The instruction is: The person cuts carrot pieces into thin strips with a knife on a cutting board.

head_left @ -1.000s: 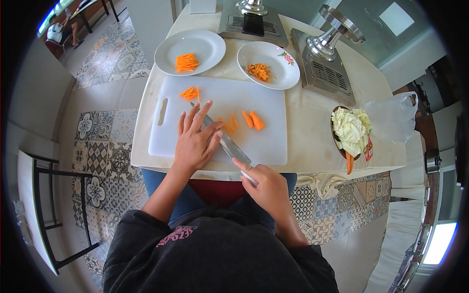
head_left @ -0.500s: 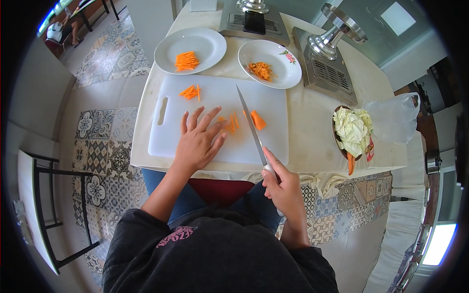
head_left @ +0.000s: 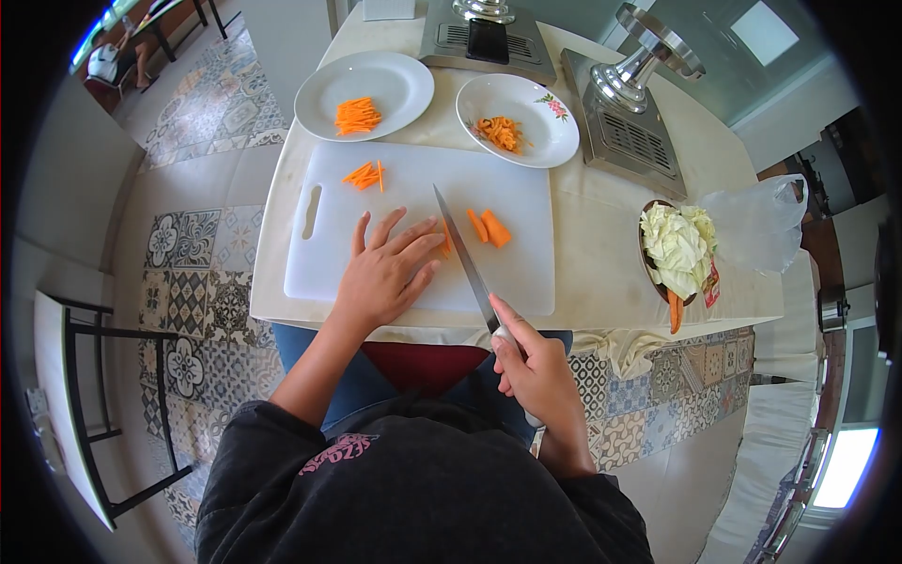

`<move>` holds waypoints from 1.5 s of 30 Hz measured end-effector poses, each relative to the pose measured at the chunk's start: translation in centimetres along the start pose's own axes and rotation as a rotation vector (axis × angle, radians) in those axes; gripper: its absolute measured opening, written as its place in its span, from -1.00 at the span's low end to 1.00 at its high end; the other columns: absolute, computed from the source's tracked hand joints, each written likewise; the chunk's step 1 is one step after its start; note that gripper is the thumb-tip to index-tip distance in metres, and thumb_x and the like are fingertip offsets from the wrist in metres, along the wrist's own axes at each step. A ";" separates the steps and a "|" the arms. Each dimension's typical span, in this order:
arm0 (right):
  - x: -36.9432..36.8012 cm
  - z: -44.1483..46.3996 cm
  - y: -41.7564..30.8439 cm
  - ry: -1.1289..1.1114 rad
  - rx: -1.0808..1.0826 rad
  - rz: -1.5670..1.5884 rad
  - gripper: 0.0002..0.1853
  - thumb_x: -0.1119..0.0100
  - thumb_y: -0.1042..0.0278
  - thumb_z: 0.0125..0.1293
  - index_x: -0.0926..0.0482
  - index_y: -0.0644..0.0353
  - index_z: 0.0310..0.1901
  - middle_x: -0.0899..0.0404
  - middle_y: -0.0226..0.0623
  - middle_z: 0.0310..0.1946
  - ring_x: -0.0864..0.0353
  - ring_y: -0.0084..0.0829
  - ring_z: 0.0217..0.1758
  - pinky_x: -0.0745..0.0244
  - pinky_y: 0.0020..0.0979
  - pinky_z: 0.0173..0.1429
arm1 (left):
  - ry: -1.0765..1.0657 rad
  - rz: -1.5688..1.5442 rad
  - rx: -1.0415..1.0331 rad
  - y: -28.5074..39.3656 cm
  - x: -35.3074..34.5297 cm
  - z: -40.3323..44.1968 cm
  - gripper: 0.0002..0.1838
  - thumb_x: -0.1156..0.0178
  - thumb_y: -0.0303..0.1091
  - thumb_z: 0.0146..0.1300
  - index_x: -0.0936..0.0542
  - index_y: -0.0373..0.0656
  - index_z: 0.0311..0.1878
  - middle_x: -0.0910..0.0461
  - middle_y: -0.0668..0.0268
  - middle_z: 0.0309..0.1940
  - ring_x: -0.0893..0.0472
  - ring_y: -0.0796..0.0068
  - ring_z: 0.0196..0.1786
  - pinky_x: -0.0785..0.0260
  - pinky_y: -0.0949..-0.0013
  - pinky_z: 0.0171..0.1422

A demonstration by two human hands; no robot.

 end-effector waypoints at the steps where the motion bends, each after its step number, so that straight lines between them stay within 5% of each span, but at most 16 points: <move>1: 0.0 0.0 0.0 0.001 0.001 -0.001 -0.45 -0.07 0.43 0.50 -0.37 -0.11 0.49 -0.49 -0.44 -0.55 -0.45 -0.68 -0.59 -0.49 -0.55 -0.42 | 0.004 0.000 -0.007 0.1 0.0 0.0 -0.61 -0.03 -0.05 0.48 -0.53 0.23 0.31 -0.43 0.48 0.43 -0.20 0.15 0.56 0.29 -0.21 0.65; 11: 0.5 0.1 -0.1 0.020 -0.003 -0.019 -0.44 -0.07 0.38 0.50 -0.31 -0.01 0.51 -0.42 -0.38 -0.63 -0.44 -0.59 -0.61 -0.51 -0.45 -0.32 | 0.020 0.078 -0.032 0.4 -0.1 0.1 -0.57 -0.02 -0.02 0.48 -0.50 0.41 0.38 -0.35 0.47 0.49 -0.21 0.10 0.55 0.26 -0.22 0.64; 26: 0.2 -0.1 -0.2 0.053 0.064 -0.013 -0.44 -0.06 0.45 0.49 -0.35 -0.12 0.49 -0.47 -0.45 -0.55 -0.43 -0.68 -0.60 -0.48 -0.56 -0.43 | 0.024 0.021 0.027 -0.1 -0.1 0.1 -0.61 -0.05 -0.01 0.47 -0.55 0.32 0.31 -0.35 0.44 0.48 -0.21 0.12 0.55 0.27 -0.20 0.64; 29: -0.3 0.0 -0.4 0.053 0.039 -0.023 -0.44 -0.08 0.44 0.48 -0.31 0.09 0.49 -0.49 -0.21 -0.58 -0.47 -0.53 -0.59 -0.49 -0.46 -0.30 | 0.032 0.032 0.007 0.1 0.0 0.1 -0.63 -0.06 0.00 0.47 -0.57 0.31 0.28 -0.35 0.45 0.48 -0.21 0.12 0.55 0.26 -0.20 0.64; 35: -1.3 0.4 -0.6 0.082 0.095 -0.036 -0.46 -0.06 0.47 0.47 -0.32 0.19 0.46 -0.58 -0.04 -0.48 -0.49 -0.40 -0.55 -0.49 -0.44 -0.24 | -0.027 0.013 0.018 0.3 0.1 0.2 -0.64 -0.07 -0.07 0.46 -0.59 0.27 0.27 -0.30 0.46 0.52 -0.14 0.10 0.59 0.34 -0.19 0.66; 42: -1.9 0.6 -0.3 0.081 0.080 -0.047 -0.46 -0.07 0.46 0.47 -0.33 0.18 0.46 -0.67 0.16 -0.29 -0.70 0.09 -0.18 -0.57 -0.29 -0.05 | 0.023 0.039 -0.005 0.2 0.0 0.1 -0.66 -0.06 0.00 0.47 -0.62 0.28 0.22 -0.36 0.48 0.48 -0.21 0.12 0.55 0.26 -0.21 0.63; 45: -2.1 0.6 -0.4 0.087 0.078 -0.059 -0.46 -0.07 0.46 0.47 -0.33 0.17 0.46 -0.66 0.20 -0.26 -0.68 0.15 -0.08 -0.57 -0.26 -0.01 | 0.021 0.033 -0.003 0.1 0.0 0.1 -0.65 -0.06 0.00 0.47 -0.63 0.27 0.22 -0.36 0.48 0.48 -0.21 0.12 0.55 0.27 -0.21 0.63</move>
Point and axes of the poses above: each hand's wrist, its own z-axis towards the middle knuckle, its own x-axis out of the back of the hand, y = z × x, the point moved 8 cm from there along z, towards the middle knuckle
